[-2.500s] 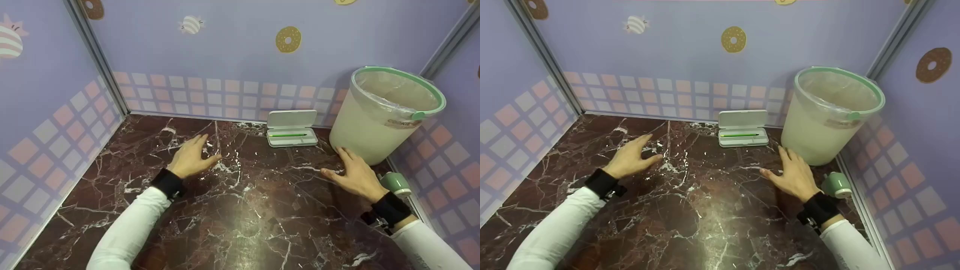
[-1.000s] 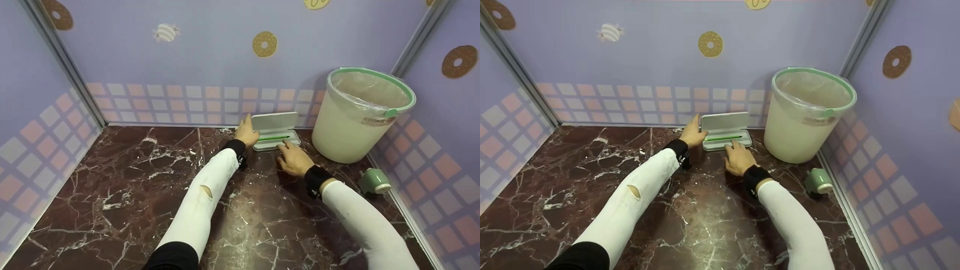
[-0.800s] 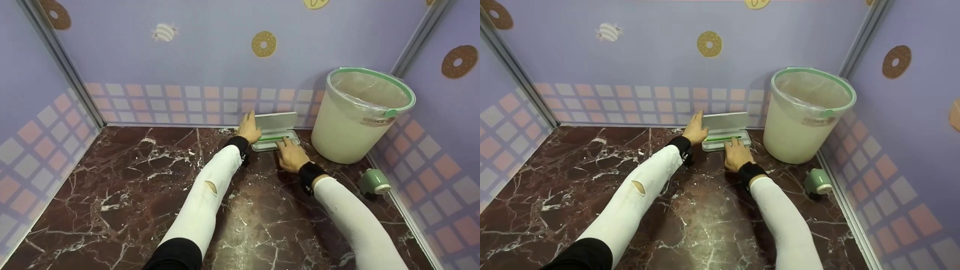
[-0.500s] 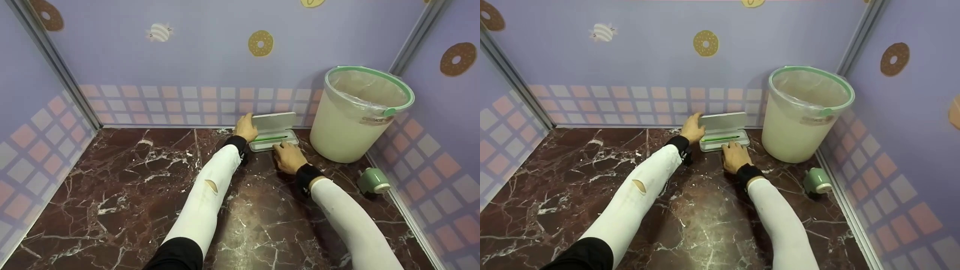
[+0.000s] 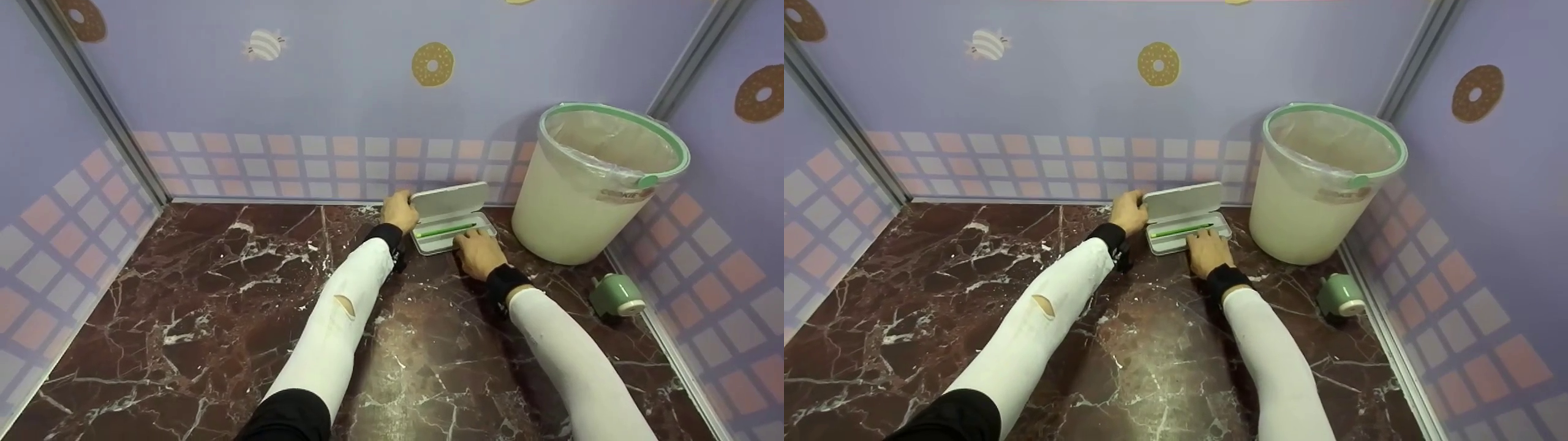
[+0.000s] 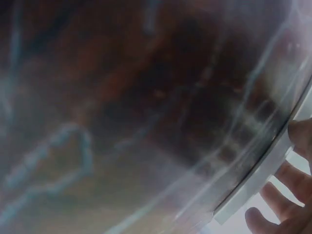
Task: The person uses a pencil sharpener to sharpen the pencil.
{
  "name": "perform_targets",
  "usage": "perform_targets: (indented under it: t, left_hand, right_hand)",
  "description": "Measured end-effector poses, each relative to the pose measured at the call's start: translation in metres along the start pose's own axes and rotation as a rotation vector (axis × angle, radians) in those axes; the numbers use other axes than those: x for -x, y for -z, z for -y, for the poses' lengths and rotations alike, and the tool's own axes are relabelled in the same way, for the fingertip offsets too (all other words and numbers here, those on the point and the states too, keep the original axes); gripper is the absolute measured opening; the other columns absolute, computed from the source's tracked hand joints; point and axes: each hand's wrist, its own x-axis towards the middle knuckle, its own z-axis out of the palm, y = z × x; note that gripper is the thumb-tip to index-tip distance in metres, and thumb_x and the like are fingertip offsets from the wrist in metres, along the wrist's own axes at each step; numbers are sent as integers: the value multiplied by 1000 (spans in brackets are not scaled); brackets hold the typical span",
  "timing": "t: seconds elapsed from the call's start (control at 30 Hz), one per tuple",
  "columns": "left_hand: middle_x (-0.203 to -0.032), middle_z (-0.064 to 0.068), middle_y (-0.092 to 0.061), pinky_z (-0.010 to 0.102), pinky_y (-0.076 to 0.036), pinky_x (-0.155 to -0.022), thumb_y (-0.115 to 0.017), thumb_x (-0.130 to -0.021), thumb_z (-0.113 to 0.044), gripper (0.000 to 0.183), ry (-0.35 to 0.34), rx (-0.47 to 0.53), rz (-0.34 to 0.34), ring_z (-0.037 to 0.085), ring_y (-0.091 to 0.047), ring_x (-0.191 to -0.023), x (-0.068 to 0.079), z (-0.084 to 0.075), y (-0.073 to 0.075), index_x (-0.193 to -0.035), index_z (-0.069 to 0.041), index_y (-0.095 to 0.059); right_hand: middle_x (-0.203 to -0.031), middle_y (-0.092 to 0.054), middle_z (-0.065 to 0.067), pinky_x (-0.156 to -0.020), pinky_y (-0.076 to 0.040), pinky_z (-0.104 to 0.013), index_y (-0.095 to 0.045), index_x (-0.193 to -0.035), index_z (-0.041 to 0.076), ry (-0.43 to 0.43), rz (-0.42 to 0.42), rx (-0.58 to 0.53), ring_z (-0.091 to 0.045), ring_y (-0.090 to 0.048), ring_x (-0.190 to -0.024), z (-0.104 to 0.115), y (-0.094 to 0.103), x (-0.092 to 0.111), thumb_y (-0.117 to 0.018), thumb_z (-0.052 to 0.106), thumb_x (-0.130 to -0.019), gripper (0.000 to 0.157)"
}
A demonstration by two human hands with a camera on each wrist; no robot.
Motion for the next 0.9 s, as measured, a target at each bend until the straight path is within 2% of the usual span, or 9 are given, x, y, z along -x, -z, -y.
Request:
perform_targets:
  t: [0.13, 0.17, 0.2, 0.4, 0.57, 0.7, 0.83, 0.9]
  left_hand:
    - [-112, 5, -86, 46, -61, -99, -64, -99, -16, 23, -26, -23, 11, 29, -80, -111, 2, -1, -1, -115, -17, -80]
    - [-112, 3, -86, 45, -60, -98, -63, -100, -19, 23, -42, -16, 14, 27, -80, -110, -4, 9, -9, -114, -19, -80]
    - [-113, 4, -86, 45, -61, -98, -63, -101, -20, 22, -46, -27, 19, 27, -80, -111, -4, 10, -10, -115, -19, -80]
    - [-121, 5, -86, 46, -64, -97, -60, -106, -24, 28, -87, -74, 44, 29, -81, -115, 1, 16, -12, -125, -19, -79]
    - [-123, 5, -86, 48, -66, -98, -56, -106, -24, 34, -113, -130, 61, 31, -82, -116, 6, 18, -12, -132, -22, -77]
    - [-125, 6, -85, 48, -65, -99, -52, -104, -22, 41, -145, -164, 98, 33, -82, -118, 13, 17, -7, -139, -21, -74]
    - [-135, 17, -81, 52, -64, -106, -51, -103, -13, 49, -111, -168, 142, 40, -79, -125, 65, -32, 46, -149, -14, -68]
    - [-140, 21, -78, 53, -63, -110, -53, -102, -9, 53, -86, -175, 155, 43, -78, -128, 92, -56, 73, -153, -11, -65]
  right_hand:
    - [-111, -75, -24, -86, -61, -68, -76, -109, 4, -38, 17, -33, -50, -67, -105, 18, 29, 6, -76, 8, -97, 13]
    - [-110, -75, -23, -87, -61, -67, -76, -108, 4, -45, 22, -33, -49, -67, -105, 21, 34, 7, -76, 8, -98, 11]
    - [-111, -76, -24, -91, -62, -65, -77, -108, 3, -52, 36, -34, -49, -67, -107, 24, 40, 9, -76, 8, -99, 10]
    - [-111, -80, -22, -99, -58, -58, -80, -107, 4, -43, 64, -46, -47, -68, -107, 29, 49, 15, -77, 10, -102, 8]
    - [-109, -81, -20, -94, -60, -58, -80, -103, 7, -40, 134, -49, -46, -67, -104, 35, 58, 15, -78, 14, -101, 7]
    - [-108, -83, -20, -91, -62, -60, -82, -104, 8, -50, 208, -23, -46, -69, -103, 44, 70, 13, -80, 11, -96, 8]
    - [-108, -86, -17, -94, -63, -62, -85, -105, 9, -61, 246, -22, -47, -73, -106, 52, 78, 13, -80, 7, -91, 15]
    - [-106, -87, -14, -95, -63, -61, -87, -103, 9, -55, 249, -33, -46, -75, -104, 56, 80, 13, -81, 8, -91, 14]
